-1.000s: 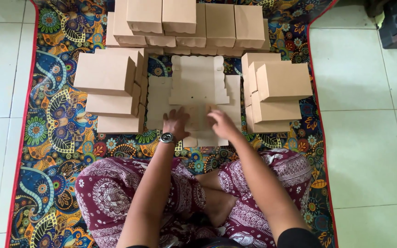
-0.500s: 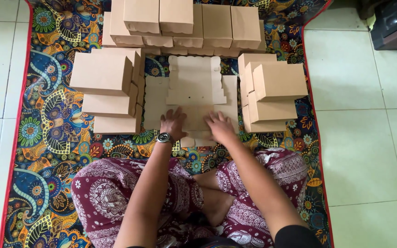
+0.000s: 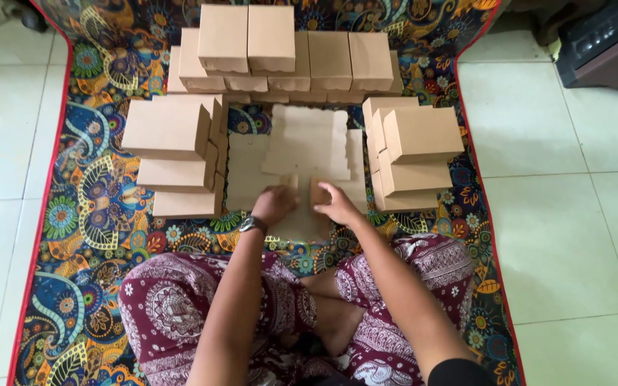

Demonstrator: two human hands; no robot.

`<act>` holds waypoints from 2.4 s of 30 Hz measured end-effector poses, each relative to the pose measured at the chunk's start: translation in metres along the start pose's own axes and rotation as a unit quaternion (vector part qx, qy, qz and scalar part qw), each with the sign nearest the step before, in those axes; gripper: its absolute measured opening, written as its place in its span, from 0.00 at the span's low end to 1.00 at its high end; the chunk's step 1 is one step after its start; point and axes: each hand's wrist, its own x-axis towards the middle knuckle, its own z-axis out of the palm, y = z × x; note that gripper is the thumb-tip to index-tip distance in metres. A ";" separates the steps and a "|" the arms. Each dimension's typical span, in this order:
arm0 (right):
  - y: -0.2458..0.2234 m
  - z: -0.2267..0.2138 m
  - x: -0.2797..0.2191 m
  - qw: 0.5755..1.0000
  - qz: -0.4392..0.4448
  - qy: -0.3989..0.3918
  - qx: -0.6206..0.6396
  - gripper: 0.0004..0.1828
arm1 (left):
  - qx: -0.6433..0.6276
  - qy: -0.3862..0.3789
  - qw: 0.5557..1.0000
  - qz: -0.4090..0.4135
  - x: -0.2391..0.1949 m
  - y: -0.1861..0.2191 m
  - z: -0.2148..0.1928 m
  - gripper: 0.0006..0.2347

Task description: A person is sitting on the floor and folding flat cardboard templates into small rectangular boxes, then stacking them.

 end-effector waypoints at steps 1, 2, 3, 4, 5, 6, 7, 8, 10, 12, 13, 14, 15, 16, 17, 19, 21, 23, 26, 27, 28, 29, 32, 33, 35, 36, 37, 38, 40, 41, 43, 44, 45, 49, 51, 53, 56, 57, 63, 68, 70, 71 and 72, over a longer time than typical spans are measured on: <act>0.002 -0.001 0.004 1.000 -0.005 0.004 0.000 0.42 | 0.002 0.004 1.000 0.004 0.002 0.006 -0.007 0.21; 0.009 -0.001 0.004 1.000 0.010 0.000 0.007 0.36 | -0.059 -0.008 0.997 -0.051 -0.003 0.012 -0.009 0.22; 0.016 -0.001 0.005 1.000 0.025 -0.003 0.013 0.31 | -0.120 -0.019 0.987 -0.106 -0.006 0.018 -0.011 0.22; 0.020 -0.001 0.008 1.000 0.023 -0.003 0.012 0.31 | -0.120 -0.017 0.987 -0.106 -0.003 0.010 -0.008 0.22; 0.025 -0.001 0.011 0.999 0.038 0.002 0.034 0.33 | -0.146 0.011 0.978 -0.151 0.000 0.002 -0.005 0.24; 0.029 -0.002 0.014 0.997 0.054 0.007 0.056 0.36 | -0.172 0.038 0.965 -0.195 0.004 -0.006 -0.001 0.27; 0.021 -0.003 0.006 0.997 0.054 0.008 0.056 0.36 | -0.173 0.038 0.965 -0.194 0.005 -0.010 0.001 0.27; 0.015 -0.003 -0.003 0.995 0.057 0.013 0.080 0.36 | -0.230 0.038 0.953 -0.193 0.004 -0.014 0.004 0.25; 0.010 -0.006 -0.008 0.993 0.059 0.020 0.104 0.36 | -0.286 0.037 0.939 -0.190 0.003 -0.015 0.005 0.23; 0.018 -0.009 -0.005 0.976 0.043 -0.019 0.213 0.29 | -0.499 0.019 0.823 -0.270 -0.001 -0.011 0.003 0.19; 0.019 -0.009 -0.006 0.975 0.044 -0.018 0.215 0.29 | -0.498 0.017 0.823 -0.272 -0.006 -0.013 0.003 0.19; 0.018 -0.011 -0.004 0.981 0.042 0.088 0.168 0.23 | -0.483 0.024 0.834 -0.267 -0.006 -0.016 0.000 0.20; 0.015 -0.013 -0.001 0.973 0.037 0.192 0.119 0.18 | -0.467 0.030 0.844 -0.262 -0.006 -0.018 -0.003 0.22; 0.033 -0.021 0.010 0.974 0.037 0.192 0.119 0.18 | -0.467 0.031 0.844 -0.262 -0.003 -0.026 0.001 0.22; 0.051 -0.030 0.023 0.959 0.056 0.246 0.128 0.21 | -0.472 0.020 0.841 -0.264 0.000 -0.035 0.004 0.21; 0.082 -0.037 0.043 0.942 0.076 0.298 0.135 0.25 | -0.478 0.008 0.836 -0.270 -0.003 -0.031 -0.001 0.20; 0.106 -0.035 0.060 0.918 0.115 0.275 0.259 0.29 | -0.405 -0.023 0.886 -0.223 -0.010 -0.004 -0.020 0.22; 0.058 -0.036 0.023 0.924 0.107 0.217 0.296 0.31 | -0.335 -0.038 0.919 -0.205 -0.011 0.009 -0.029 0.29; 0.051 -0.026 0.027 0.935 0.090 0.136 0.316 0.34 | -0.134 -0.045 0.977 -0.161 -0.002 -0.005 -0.014 0.24; 0.059 -0.021 0.038 0.943 0.082 0.116 0.302 0.36 | 0.000 -0.037 0.991 -0.132 0.002 -0.016 -0.005 0.18; 0.063 -0.018 0.042 0.943 0.084 0.115 0.302 0.36 | 0.000 -0.039 0.990 -0.134 -0.002 -0.005 -0.011 0.18; 0.067 -0.016 0.047 0.981 0.077 0.105 0.144 0.34 | 0.032 -0.038 0.992 -0.119 -0.007 0.006 -0.017 0.16; 0.039 -0.008 0.027 0.993 0.041 0.068 -0.091 0.32 | 0.104 -0.023 0.991 -0.084 -0.008 0.010 -0.010 0.13; 0.021 -0.006 0.016 0.985 0.011 0.045 -0.164 0.32 | 0.144 -0.005 0.988 -0.061 -0.006 0.007 -0.004 0.12; 0.029 0.000 0.027 0.977 -0.006 0.034 -0.211 0.32 | 0.165 -0.018 0.983 -0.074 -0.003 0.010 -0.001 0.14; 0.033 0.003 0.032 0.966 -0.025 0.024 -0.257 0.32 | 0.186 -0.029 0.978 -0.086 -0.002 0.012 0.000 0.16; 0.031 0.004 0.032 0.966 -0.024 0.022 -0.257 0.32 | 0.185 -0.030 0.978 -0.087 -0.001 0.010 0.005 0.16; 0.029 0.005 0.031 0.963 -0.030 0.026 -0.266 0.28 | 0.199 -0.012 0.977 -0.078 0.000 0.008 0.009 0.15; 0.026 0.003 0.030 0.960 -0.036 0.029 -0.275 0.25 | 0.213 0.006 0.975 -0.068 0.007 -0.009 0.027 0.15; 0.025 0.001 0.029 0.969 -0.032 0.015 -0.244 0.26 | 0.184 0.012 0.980 -0.070 0.014 -0.026 0.041 0.16; 0.029 -0.003 0.036 0.977 -0.029 0.004 -0.213 0.29 | 0.156 0.018 0.985 -0.068 0.024 -0.038 0.048 0.17; 0.036 -0.005 0.041 0.982 -0.021 0.016 -0.186 0.30 | 0.109 0.012 0.990 -0.084 0.023 -0.035 0.043 0.17; 0.043 -0.006 0.046 0.987 -0.013 0.027 -0.158 0.30 | 0.061 0.005 0.993 -0.100 0.023 -0.032 0.038 0.17; 0.065 -0.008 0.060 0.996 -0.049 0.060 -0.054 0.35 | -0.055 0.053 0.988 -0.132 0.031 -0.059 0.043 0.20; 0.042 -0.013 0.045 0.989 -0.040 0.109 0.090 0.26 | -0.165 0.016 0.961 -0.222 0.030 -0.053 0.031 0.21; 0.040 -0.022 0.046 0.978 -0.012 0.115 0.172 0.21 | -0.287 0.019 0.925 -0.248 0.016 -0.012 -0.004 0.20; 0.036 -0.031 0.036 0.959 0.029 0.100 0.263 0.15 | -0.305 0.018 0.921 -0.241 0.005 0.007 -0.024 0.15; 0.035 -0.033 0.030 0.958 0.041 0.079 0.272 0.13 | -0.203 0.016 0.957 -0.209 0.004 0.007 -0.025 0.12; 0.074 -0.014 0.043 0.989 0.098 -0.088 -0.066 0.15 | 0.418 -0.266 0.862 0.106 -0.002 -0.040 -0.018 0.17; 0.072 -0.029 0.045 0.973 0.110 0.061 -0.194 0.19 | 0.209 0.015 0.964 -0.165 0.017 -0.091 0.006 0.12; 0.085 -0.033 0.059 0.955 0.134 0.108 -0.242 0.25 | 0.186 0.120 0.965 -0.143 0.030 -0.104 0.018 0.09; 0.110 -0.031 0.081 0.969 0.113 0.116 -0.188 0.26 | 0.161 0.119 0.972 -0.124 0.035 -0.110 0.027 0.11; 0.137 -0.029 0.101 0.979 0.094 0.123 -0.132 0.28 | 0.136 0.117 0.978 -0.103 0.041 -0.115 0.037 0.13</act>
